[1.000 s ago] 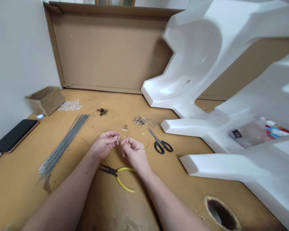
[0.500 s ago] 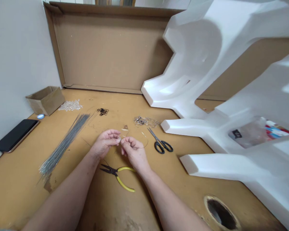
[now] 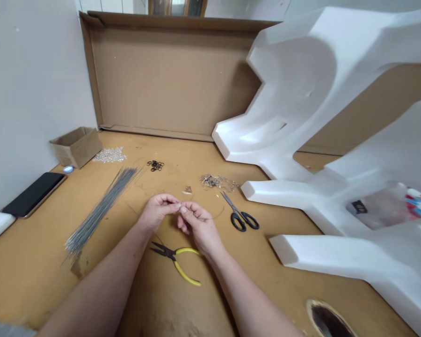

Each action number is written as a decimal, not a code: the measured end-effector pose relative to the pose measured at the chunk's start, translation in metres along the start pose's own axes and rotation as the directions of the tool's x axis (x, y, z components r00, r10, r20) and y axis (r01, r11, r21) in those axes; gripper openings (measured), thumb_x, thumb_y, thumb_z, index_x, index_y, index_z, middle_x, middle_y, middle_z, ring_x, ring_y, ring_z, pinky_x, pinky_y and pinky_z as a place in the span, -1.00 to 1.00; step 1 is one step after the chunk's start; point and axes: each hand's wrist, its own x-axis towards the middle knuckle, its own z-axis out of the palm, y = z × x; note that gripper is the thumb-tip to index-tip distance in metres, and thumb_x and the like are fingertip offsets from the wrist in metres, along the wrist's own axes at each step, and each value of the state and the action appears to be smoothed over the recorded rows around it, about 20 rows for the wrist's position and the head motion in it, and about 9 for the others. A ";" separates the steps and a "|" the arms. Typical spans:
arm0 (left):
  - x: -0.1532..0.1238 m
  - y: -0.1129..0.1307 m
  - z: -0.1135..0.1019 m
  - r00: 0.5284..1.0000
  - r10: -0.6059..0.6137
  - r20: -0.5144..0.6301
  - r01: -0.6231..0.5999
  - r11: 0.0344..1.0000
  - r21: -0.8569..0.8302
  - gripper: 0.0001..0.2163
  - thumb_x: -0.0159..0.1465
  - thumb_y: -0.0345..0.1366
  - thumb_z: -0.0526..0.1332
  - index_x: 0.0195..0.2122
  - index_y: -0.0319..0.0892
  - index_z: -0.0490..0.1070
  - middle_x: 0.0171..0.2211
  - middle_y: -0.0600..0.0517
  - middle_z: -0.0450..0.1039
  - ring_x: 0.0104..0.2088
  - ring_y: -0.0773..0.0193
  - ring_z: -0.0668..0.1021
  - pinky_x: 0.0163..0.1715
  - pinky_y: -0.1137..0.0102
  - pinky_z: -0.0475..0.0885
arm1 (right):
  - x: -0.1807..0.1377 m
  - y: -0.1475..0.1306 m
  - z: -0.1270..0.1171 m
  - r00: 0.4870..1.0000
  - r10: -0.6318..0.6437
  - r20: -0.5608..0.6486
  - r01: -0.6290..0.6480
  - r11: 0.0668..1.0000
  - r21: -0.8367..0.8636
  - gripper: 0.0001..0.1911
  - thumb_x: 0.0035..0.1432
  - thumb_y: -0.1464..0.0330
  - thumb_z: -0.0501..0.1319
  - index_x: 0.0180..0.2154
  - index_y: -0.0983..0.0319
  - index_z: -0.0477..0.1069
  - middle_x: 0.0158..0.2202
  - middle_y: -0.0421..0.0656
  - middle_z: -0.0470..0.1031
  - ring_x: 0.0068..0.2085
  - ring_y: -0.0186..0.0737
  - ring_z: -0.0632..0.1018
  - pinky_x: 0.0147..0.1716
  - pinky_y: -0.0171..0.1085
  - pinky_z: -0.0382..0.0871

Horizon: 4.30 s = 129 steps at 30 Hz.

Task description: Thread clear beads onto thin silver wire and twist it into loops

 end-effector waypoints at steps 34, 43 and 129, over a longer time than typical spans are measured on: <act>0.081 0.102 -0.051 0.851 0.344 -0.398 0.224 0.448 0.866 -0.95 -0.10 -0.43 0.21 -0.63 -0.21 0.33 -0.63 0.07 0.37 -0.56 0.35 0.39 -0.50 0.46 0.25 | 0.007 -0.007 -0.008 0.978 0.208 -0.014 -0.202 0.960 0.194 -0.91 -0.23 0.39 0.14 -0.66 0.28 0.31 -0.86 -0.35 0.15 -0.79 -0.53 0.03 -0.78 -0.45 -0.27; 0.129 0.114 -0.109 0.778 0.397 -0.487 0.468 0.152 0.871 -0.87 -0.08 -0.43 0.20 -0.66 -0.20 0.22 -0.44 -0.05 0.41 -0.26 0.06 0.44 -0.32 0.30 0.25 | 0.019 0.005 -0.018 0.971 0.237 -0.035 -0.223 0.948 0.229 -0.90 -0.20 0.39 0.14 -0.64 0.28 0.33 -0.85 -0.34 0.18 -0.79 -0.53 0.08 -0.78 -0.45 -0.23; 0.002 0.001 -0.008 0.919 -0.383 0.096 0.392 0.857 -0.335 -0.79 0.17 -0.48 -0.02 -0.55 -0.32 0.32 -0.64 0.05 0.24 -0.64 0.50 0.30 -0.61 0.59 0.24 | 0.005 0.006 0.002 0.960 0.087 -0.268 -0.111 0.991 -0.079 -0.86 -0.28 0.42 0.10 -0.77 0.24 0.26 -0.88 -0.33 0.19 -0.78 -0.50 0.09 -0.75 -0.41 -0.17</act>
